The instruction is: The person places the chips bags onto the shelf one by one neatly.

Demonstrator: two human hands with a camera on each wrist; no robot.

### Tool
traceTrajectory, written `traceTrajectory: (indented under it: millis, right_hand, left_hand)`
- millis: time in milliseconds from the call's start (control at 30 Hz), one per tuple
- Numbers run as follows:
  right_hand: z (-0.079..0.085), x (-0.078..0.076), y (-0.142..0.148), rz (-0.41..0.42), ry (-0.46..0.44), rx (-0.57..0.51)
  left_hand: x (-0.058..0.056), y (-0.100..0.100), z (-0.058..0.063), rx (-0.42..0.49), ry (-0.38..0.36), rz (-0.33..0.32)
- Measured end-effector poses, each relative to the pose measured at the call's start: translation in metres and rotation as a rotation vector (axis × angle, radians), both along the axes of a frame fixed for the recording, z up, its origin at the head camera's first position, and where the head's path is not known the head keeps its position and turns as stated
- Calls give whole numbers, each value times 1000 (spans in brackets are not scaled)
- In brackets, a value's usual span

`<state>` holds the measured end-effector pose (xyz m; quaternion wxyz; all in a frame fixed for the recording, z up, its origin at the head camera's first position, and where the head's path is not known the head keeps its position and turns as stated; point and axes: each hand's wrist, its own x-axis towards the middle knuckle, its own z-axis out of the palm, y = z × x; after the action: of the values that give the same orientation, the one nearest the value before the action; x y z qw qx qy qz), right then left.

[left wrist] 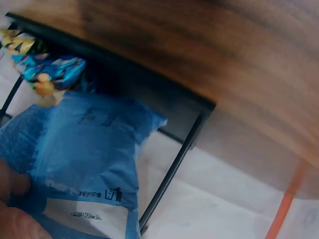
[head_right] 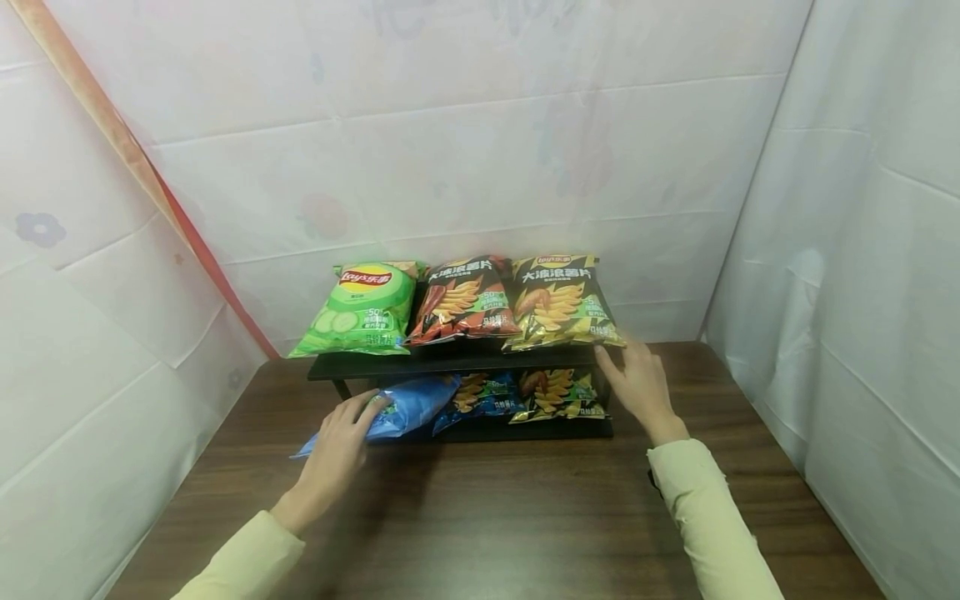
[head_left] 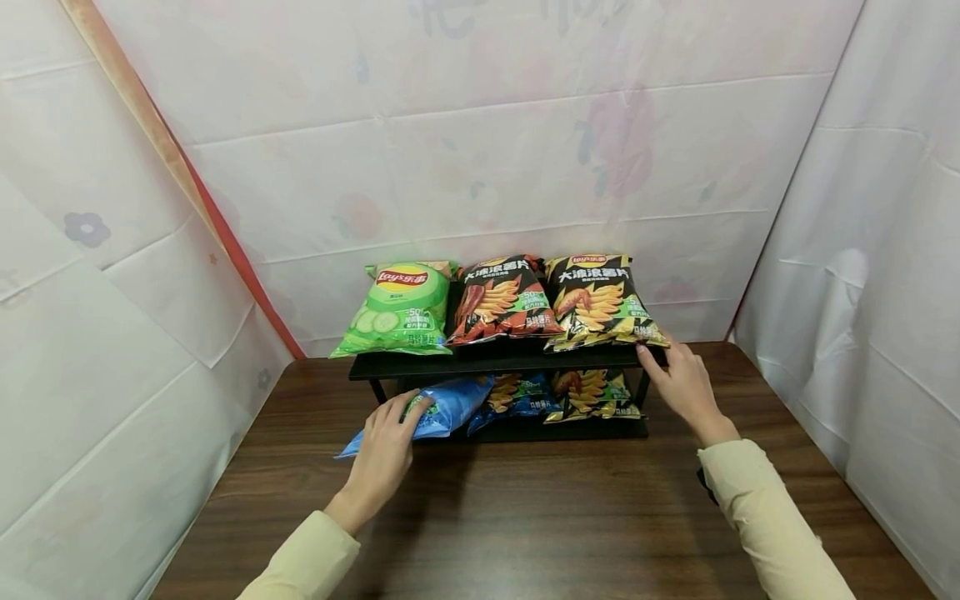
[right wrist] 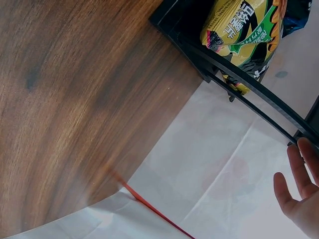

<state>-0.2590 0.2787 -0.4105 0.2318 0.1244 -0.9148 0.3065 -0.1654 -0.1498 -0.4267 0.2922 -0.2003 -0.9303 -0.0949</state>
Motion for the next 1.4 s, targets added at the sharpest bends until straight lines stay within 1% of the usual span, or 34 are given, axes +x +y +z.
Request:
traceTrajectory:
  millis: [167,267,367,633,900,1133,1267,1400]
  right_hand:
    - [1,0,-1,-24,-34,4]
    - [1,1,-1,-27,-37,4]
    - [1,1,-1,-26,-42,3]
    - [2,0,-1,-32,-69,-2]
    - [1,0,-1,-41,-77,-9]
    - [1,1,-1,-35,-79,-13]
    - [1,1,-1,-32,-85,-16]
    - [1,1,-1,-28,-85,-20]
  left_hand:
    - [-6,-1,-13,28,24,-20]
    - [-9,-2,-19,37,27,-33]
    - [-11,-3,-25,30,17,-40]
    - [-16,-4,-41,-25,-45,-39]
    - [-24,-1,-52,-12,-39,-41]
    - [-29,0,-64,-20,-75,-59]
    - [-33,0,-68,-29,-90,-58]
    - [-39,1,-70,-49,-103,-38]
